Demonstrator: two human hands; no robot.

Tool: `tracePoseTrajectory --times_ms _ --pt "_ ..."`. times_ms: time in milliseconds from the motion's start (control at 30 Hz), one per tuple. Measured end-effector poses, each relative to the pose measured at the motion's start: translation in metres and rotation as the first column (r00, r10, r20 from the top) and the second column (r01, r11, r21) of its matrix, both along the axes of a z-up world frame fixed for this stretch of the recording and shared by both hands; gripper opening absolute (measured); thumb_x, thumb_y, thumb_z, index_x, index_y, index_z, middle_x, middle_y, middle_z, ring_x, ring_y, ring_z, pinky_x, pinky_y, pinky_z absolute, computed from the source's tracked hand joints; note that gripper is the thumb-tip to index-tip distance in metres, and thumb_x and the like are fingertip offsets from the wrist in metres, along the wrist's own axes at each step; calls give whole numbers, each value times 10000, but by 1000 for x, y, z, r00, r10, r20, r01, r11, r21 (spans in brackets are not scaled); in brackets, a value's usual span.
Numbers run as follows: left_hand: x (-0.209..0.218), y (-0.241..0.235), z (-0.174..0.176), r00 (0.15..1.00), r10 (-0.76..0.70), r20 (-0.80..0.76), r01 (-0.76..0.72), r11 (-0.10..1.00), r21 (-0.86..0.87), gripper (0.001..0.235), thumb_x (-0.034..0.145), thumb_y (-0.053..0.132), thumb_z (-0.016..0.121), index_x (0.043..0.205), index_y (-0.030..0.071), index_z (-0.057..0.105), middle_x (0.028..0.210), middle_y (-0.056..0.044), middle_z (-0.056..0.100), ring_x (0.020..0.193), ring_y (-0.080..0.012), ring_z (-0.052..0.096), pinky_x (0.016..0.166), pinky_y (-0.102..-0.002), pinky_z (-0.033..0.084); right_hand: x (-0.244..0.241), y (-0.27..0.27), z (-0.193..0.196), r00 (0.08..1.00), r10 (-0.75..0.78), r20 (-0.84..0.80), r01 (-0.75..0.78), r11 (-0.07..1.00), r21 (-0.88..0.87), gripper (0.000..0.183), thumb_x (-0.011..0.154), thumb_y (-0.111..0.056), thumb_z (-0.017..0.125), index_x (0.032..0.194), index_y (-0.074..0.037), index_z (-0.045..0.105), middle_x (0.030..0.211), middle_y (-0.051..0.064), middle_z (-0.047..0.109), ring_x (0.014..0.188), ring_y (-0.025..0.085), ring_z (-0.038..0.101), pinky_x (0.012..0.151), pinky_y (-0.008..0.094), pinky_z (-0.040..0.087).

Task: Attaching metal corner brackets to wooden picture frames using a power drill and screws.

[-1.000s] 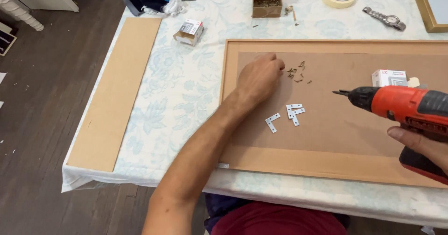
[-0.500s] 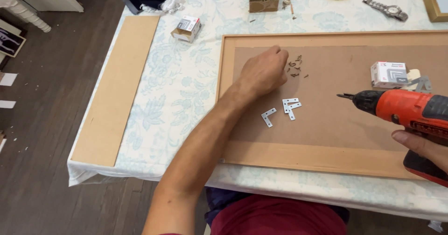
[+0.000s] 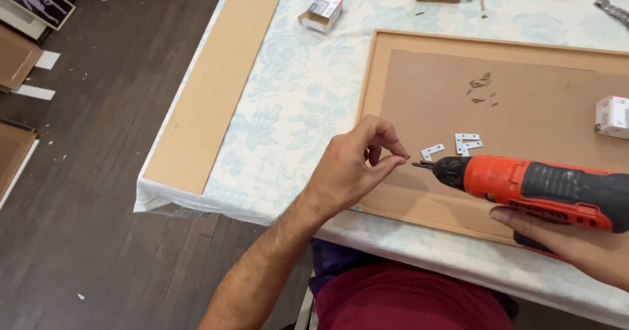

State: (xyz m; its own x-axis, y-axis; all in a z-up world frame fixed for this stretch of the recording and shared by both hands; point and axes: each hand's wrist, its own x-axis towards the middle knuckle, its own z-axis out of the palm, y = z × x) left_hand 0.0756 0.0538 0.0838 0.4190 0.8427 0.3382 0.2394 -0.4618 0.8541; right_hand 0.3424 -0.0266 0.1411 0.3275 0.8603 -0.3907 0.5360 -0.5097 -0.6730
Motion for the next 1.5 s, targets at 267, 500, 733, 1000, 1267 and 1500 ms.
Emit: tracePoseTrajectory --times_ms 267,500,733,1000,1267,1500 --pt "-20 -6 -3 998 47 -39 -43 996 77 287 888 52 774 1014 164 542 965 58 730 620 -104 488 630 -249 483 -12 9 -6 987 154 53 -155 988 18 364 760 -216 861 1110 -131 912 739 120 714 763 213 656 834 341 552" --pt "-31 -14 -1 993 12 -121 4 991 135 246 906 43 742 1022 148 552 942 27 698 691 -147 563 633 -295 484 -16 6 -15 984 153 86 -161 984 81 368 685 -146 903 1050 -97 884 883 95 831 895 184 741 897 333 576" --pt "-49 -29 -15 976 -56 -209 76 993 90 182 905 59 685 1001 142 556 931 5 689 818 -191 654 676 -336 507 -41 3 13 825 449 343 -435 892 -121 330 721 -385 878 1046 -414 927 539 30 728 554 191 542 578 287 466" --pt "-82 -43 -43 994 -56 -96 53 998 -35 232 896 -61 626 1045 116 637 1028 -18 724 958 -175 693 819 -293 568 -97 31 36 649 611 454 -393 780 -487 391 735 -611 792 1123 -563 781 735 11 812 743 231 674 730 289 536" --pt "-87 -45 -58 998 -44 -49 36 988 -148 234 880 -71 627 1047 93 613 1069 -46 740 1017 -182 733 900 -289 613 -111 40 36 531 693 488 -458 719 -523 463 740 -706 743 1092 -423 643 631 42 757 719 276 713 685 336 548" --pt "-87 -45 -59 998 -48 -30 45 992 -120 212 900 -75 622 1046 77 601 1075 -65 740 1031 -194 740 917 -291 624 -115 43 39 542 687 484 -425 721 -547 399 752 -647 755 1084 -436 688 718 42 802 778 268 744 714 351 573"
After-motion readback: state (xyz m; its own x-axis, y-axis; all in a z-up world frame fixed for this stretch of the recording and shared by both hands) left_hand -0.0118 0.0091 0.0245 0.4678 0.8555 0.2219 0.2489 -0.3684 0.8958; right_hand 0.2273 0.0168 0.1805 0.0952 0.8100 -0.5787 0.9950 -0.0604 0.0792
